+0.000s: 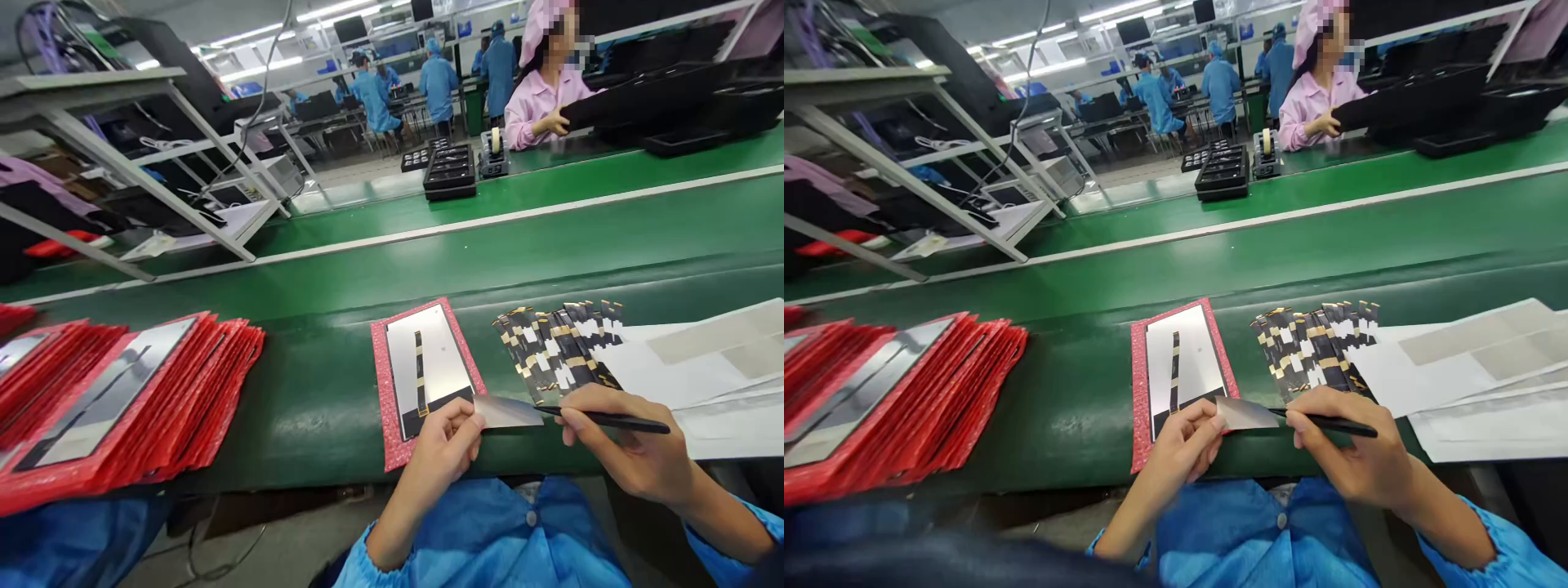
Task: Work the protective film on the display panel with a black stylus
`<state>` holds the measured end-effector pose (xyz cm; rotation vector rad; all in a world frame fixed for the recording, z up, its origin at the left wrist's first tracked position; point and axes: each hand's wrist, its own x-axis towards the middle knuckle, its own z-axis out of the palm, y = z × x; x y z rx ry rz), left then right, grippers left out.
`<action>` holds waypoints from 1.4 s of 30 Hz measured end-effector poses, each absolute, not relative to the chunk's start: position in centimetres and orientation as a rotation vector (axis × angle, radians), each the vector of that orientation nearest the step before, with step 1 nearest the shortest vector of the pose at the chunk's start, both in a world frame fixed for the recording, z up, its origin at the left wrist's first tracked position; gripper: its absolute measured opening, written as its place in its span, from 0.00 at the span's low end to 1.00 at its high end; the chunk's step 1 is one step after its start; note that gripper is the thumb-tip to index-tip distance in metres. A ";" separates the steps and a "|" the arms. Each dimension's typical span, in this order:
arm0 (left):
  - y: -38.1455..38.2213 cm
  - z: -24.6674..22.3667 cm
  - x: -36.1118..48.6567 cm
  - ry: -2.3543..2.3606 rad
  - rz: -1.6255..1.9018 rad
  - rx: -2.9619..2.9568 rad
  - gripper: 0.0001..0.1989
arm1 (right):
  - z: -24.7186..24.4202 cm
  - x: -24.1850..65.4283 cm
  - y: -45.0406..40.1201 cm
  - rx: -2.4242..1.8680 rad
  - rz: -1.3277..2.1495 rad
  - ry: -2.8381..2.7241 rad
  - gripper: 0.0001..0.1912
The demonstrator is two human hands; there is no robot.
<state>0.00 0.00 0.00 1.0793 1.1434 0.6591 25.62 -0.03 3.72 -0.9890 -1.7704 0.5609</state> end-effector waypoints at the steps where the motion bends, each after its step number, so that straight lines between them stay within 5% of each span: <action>1: -0.3 0.0 -0.5 1.187 0.684 1.101 0.24 | 3.3 25.2 0.4 -1.000 0.595 -1.752 0.15; 13: -1.6 -0.4 -4.7 1.922 0.779 1.731 0.18 | -0.3 19.9 6.0 -1.122 1.217 -1.707 0.06; 42: -1.5 -2.5 -5.4 1.842 0.778 2.125 0.09 | -2.0 19.2 6.5 -1.305 1.254 -1.764 0.03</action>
